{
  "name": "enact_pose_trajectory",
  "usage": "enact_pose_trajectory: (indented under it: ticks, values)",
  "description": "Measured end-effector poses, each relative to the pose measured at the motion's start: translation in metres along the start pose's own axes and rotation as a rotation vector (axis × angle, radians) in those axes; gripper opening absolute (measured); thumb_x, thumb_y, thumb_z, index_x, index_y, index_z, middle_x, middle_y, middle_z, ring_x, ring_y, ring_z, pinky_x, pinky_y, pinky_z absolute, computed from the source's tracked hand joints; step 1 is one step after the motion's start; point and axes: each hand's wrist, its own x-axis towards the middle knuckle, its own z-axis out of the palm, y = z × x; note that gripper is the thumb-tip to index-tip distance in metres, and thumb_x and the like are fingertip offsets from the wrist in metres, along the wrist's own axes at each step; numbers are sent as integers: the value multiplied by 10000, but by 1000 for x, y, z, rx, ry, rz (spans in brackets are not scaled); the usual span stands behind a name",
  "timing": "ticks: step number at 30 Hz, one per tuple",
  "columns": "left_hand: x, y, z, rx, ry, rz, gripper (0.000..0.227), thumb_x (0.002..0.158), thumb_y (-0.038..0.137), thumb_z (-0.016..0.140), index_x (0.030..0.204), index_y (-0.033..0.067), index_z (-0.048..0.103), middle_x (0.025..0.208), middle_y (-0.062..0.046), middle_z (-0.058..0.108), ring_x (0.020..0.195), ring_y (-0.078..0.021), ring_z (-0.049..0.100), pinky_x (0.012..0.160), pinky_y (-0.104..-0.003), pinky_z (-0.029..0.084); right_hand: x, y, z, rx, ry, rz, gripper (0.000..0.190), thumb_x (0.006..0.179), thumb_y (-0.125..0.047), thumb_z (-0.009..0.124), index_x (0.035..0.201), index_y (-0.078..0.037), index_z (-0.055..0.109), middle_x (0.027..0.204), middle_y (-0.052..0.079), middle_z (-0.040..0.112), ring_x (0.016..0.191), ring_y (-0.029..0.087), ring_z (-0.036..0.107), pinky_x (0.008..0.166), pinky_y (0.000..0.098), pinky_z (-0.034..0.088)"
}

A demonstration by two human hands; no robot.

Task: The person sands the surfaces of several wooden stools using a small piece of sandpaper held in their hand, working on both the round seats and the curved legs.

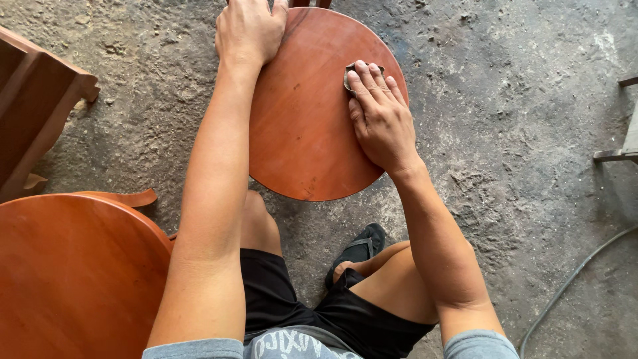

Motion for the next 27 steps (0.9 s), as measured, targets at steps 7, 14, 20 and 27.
enact_pose_trajectory:
  ticks: [7,14,20,27]
  values:
    - [1,-3,2,7,-19,1,486,983,492,578,1081,42,732,1056,-280,695,967,-489,657,861,-564,509,0,0,-1,4,2,-7,403,1093,-190,538,1466,-47,590,1560,149,528,1477,310,461,1239,466,314]
    - [-3,8,-4,26,-32,-20,502,986,497,566,1022,30,746,987,-262,715,922,-472,682,820,-550,535,-2,2,-2,6,5,-9,405,1086,-186,543,1464,-49,592,1556,148,532,1475,310,464,1236,466,317]
    - [-4,14,-2,97,-156,-95,605,1031,526,475,927,-3,750,916,-249,729,908,-428,715,822,-520,562,-8,3,-1,1,14,11,396,1100,-186,545,1473,-61,591,1565,138,525,1482,304,459,1240,467,323]
    - [-6,8,11,124,-97,8,645,1022,551,462,868,1,761,869,-258,726,830,-446,707,779,-528,550,-16,3,5,-17,17,46,426,1096,-183,533,1500,-50,558,1584,139,500,1497,305,439,1248,466,309]
